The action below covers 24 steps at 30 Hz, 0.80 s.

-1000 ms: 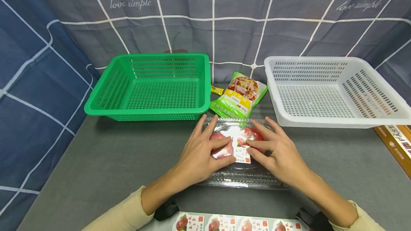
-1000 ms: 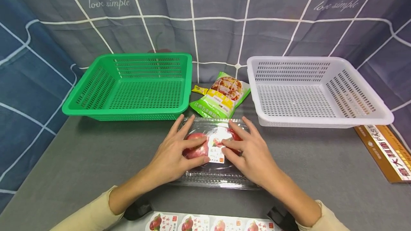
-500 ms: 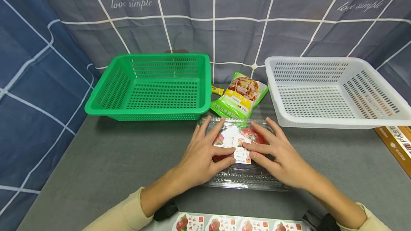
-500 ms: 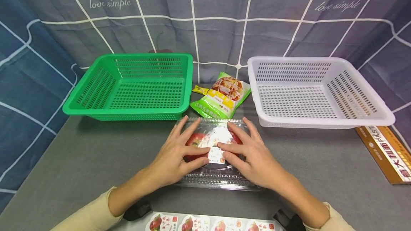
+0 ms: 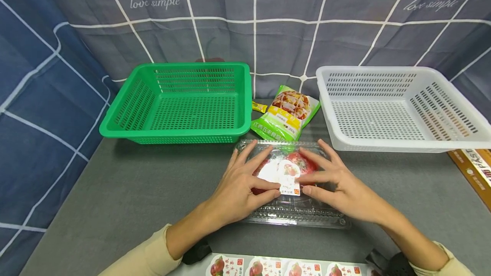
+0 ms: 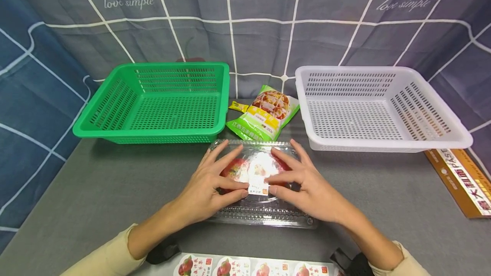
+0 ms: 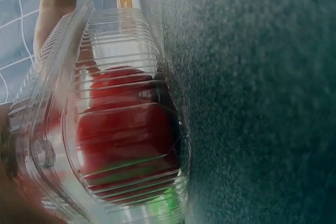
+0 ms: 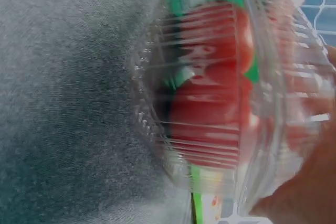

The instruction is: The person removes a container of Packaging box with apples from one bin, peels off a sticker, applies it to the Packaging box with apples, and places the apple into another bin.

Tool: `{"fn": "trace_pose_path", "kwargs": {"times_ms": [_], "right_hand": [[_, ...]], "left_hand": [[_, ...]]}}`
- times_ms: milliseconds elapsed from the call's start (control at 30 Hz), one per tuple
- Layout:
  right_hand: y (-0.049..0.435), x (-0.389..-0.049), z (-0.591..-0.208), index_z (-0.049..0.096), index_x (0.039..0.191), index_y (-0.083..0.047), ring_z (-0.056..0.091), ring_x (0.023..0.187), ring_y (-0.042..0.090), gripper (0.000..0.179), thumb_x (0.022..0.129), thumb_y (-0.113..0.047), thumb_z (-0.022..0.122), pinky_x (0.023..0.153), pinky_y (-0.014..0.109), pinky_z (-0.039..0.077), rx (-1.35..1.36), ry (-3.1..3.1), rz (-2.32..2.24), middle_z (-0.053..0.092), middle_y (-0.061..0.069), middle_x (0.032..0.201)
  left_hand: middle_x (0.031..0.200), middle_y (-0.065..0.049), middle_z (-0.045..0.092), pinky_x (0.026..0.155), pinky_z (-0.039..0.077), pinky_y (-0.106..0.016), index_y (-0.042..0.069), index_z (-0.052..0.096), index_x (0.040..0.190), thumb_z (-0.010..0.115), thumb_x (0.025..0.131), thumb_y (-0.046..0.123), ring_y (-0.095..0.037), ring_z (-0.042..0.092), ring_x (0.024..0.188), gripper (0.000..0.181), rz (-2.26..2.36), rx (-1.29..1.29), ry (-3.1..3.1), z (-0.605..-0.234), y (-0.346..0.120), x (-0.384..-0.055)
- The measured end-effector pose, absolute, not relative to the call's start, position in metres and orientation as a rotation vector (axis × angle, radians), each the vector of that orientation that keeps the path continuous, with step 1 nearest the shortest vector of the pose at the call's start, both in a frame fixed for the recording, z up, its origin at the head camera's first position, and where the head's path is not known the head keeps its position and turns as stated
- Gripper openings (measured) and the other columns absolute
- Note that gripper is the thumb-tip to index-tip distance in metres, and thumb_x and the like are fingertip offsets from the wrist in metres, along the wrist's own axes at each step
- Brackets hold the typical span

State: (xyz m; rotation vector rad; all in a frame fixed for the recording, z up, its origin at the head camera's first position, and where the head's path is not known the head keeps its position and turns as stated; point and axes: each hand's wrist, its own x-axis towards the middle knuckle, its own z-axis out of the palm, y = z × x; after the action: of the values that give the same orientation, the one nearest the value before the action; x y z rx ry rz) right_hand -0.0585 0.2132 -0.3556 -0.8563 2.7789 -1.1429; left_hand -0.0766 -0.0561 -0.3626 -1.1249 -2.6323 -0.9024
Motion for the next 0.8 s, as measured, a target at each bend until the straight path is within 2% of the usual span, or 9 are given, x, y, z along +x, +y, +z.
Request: {"fn": "trace_pose_path", "kwargs": {"times_ms": [67,133,433,633,800], "right_hand": [[0.2109,-0.0565,-0.3564,0.063,0.134,-0.029,-0.005,0.149,0.031,0.043,0.092,-0.03,0.072,0.098,0.079,0.019,-0.867,2.838,-1.024,0.03,0.004,0.159],[0.2094,-0.0547,-0.3575,0.056,0.141,-0.029,-0.006,0.148,0.034,0.052,0.092,-0.034,0.071,0.097,0.079,0.021,-0.892,2.885,-0.924,0.027,0.005,0.16],[0.2126,-0.056,-0.3586,0.073,0.12,-0.031,-0.008,0.148,0.037,0.029,0.091,-0.023,0.072,0.095,0.081,0.018,-1.032,2.825,-1.002,0.029,0.008,0.159],[0.2165,-0.0564,-0.358,0.077,0.112,-0.03,-0.009,0.147,0.038,0.026,0.089,-0.02,0.074,0.097,0.082,0.012,-1.102,2.764,-1.07,0.032,0.008,0.158],[0.2173,-0.0561,-0.3541,0.077,0.111,-0.032,-0.014,0.147,0.036,0.022,0.09,-0.024,0.073,0.096,0.083,0.009,-1.084,2.709,-1.074,0.031,0.005,0.159]], "left_hand": [[0.156,-0.004,0.036,0.107,0.01,-0.072,0.031,0.081,0.098,0.072,0.09,0.039,-0.029,0.013,0.148,0.015,-0.892,-1.143,-2.631,-0.3629,-0.0562,-0.0766],[0.156,-0.004,0.035,0.107,0.009,-0.072,0.031,0.08,0.099,0.07,0.091,0.04,-0.029,0.013,0.148,0.016,-0.878,-1.156,-2.629,-0.363,-0.056,-0.0765],[0.156,-0.008,0.036,0.107,0.012,-0.072,0.03,0.079,0.105,0.069,0.092,0.039,-0.028,0.014,0.148,0.019,-0.841,-1.096,-2.651,-0.3642,-0.054,-0.0752],[0.155,-0.01,0.036,0.106,0.014,-0.072,0.028,0.078,0.11,0.07,0.091,0.039,-0.032,0.016,0.147,0.024,-0.823,-1.061,-2.683,-0.3638,-0.0519,-0.0757],[0.154,-0.012,0.038,0.109,0.015,-0.069,0.025,0.077,0.112,0.072,0.089,0.039,-0.033,0.018,0.146,0.028,-0.865,-0.999,-2.691,-0.3643,-0.0512,-0.0754]]}}
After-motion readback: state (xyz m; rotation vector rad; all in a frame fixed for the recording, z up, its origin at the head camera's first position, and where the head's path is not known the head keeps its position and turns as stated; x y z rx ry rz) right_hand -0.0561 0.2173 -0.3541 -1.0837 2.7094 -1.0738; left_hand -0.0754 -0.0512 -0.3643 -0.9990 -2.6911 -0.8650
